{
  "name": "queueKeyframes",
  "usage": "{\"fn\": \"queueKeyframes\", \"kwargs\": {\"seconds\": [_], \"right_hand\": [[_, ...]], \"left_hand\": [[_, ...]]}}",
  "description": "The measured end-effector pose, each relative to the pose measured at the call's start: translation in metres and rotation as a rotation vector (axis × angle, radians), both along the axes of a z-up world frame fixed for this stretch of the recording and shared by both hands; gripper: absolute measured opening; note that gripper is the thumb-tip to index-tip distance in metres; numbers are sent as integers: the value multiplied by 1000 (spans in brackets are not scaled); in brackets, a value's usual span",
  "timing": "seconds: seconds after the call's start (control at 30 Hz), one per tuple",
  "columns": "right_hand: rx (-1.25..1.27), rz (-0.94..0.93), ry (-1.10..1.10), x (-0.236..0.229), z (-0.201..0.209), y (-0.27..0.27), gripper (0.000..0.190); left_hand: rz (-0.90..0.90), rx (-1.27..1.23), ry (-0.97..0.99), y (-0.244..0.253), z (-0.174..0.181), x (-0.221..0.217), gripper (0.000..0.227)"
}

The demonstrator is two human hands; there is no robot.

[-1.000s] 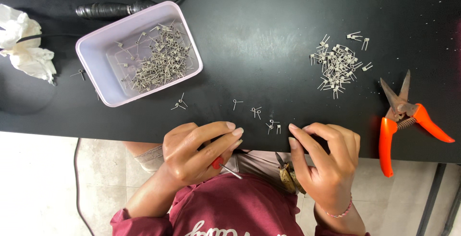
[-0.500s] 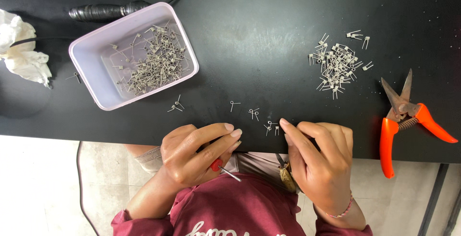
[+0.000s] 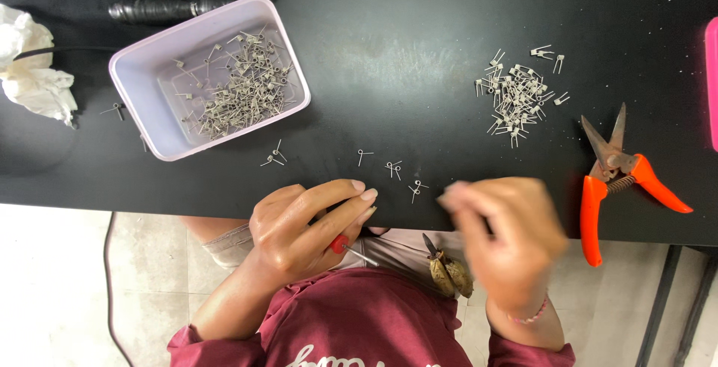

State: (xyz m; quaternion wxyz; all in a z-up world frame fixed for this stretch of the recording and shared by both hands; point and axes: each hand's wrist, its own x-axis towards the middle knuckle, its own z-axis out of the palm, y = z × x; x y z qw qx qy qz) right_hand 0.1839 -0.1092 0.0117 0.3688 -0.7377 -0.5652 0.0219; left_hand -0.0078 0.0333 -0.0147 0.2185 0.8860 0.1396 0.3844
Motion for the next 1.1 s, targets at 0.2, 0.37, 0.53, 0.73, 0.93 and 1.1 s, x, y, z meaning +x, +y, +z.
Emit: {"fn": "queueKeyframes", "kwargs": {"seconds": [0.2,0.37,0.53,0.73,0.93,1.1], "right_hand": [[55,-265,-282,19,-20,-4,26],[69,-7,-103,-1,-17,4,18],[82,117,-194,-7,-17,9,18],[16,157,-270,-7,-9,12,18],[-14,167,-242,-6,-8,15,8],[56,102,-21,-2,0,14,8]], "left_hand": [[18,8,-11,1,3,1,10],[45,-28,-87,0,6,6,9],[44,-33,-148,0,4,7,11],[41,-65,-146,-2,4,4,10],[34,-63,-157,-3,2,3,10],[7,-127,-141,-7,11,3,11]]}}
